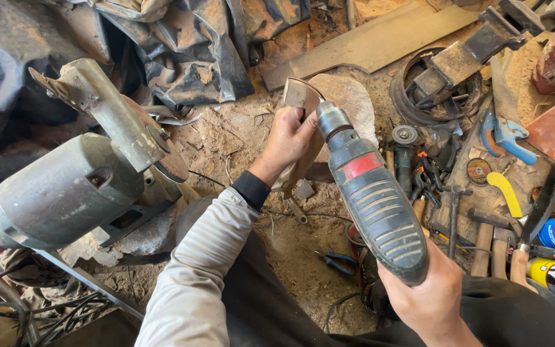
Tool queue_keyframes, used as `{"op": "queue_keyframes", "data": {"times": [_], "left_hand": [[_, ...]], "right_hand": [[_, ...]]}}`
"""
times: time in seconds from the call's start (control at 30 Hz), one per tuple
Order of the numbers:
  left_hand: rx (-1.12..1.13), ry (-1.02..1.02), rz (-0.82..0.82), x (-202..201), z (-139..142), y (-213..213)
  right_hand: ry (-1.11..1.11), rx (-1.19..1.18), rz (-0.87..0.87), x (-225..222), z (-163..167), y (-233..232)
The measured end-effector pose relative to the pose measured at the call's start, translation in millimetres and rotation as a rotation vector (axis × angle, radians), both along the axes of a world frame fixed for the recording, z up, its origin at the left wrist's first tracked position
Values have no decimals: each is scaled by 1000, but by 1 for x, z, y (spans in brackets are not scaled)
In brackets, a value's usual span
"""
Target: The person assembles two curved wooden pieces by inserting a metal wire through pre-drilled holes and bending the ends with pliers. They then use a power drill to create additional holes in the wood.
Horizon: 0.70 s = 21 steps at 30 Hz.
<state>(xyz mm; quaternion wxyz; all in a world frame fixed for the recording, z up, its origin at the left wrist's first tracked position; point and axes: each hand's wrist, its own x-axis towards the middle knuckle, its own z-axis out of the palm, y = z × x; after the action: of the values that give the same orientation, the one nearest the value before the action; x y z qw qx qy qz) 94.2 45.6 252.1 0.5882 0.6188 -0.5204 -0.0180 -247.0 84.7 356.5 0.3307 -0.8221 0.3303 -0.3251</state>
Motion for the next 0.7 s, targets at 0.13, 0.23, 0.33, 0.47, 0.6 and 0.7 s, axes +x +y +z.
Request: {"op": "queue_keyframes", "data": {"times": [0.13, 0.23, 0.33, 0.47, 0.6, 0.7], "left_hand": [[45, -13, 43, -6, -1, -1], [32, -7, 34, -7, -2, -1], [47, -7, 33, -5, -3, -2], [27, -5, 60, -5, -7, -3], [53, 47, 59, -4, -9, -4], [43, 43, 53, -3, -8, -4]], "right_hand": [[18, -10, -17, 5, 1, -1], [5, 1, 10, 6, 4, -1], [5, -13, 18, 6, 5, -2], [-28, 17, 22, 6, 6, -1], [-17, 19, 13, 4, 5, 1], [-13, 47, 9, 3, 5, 1]]}}
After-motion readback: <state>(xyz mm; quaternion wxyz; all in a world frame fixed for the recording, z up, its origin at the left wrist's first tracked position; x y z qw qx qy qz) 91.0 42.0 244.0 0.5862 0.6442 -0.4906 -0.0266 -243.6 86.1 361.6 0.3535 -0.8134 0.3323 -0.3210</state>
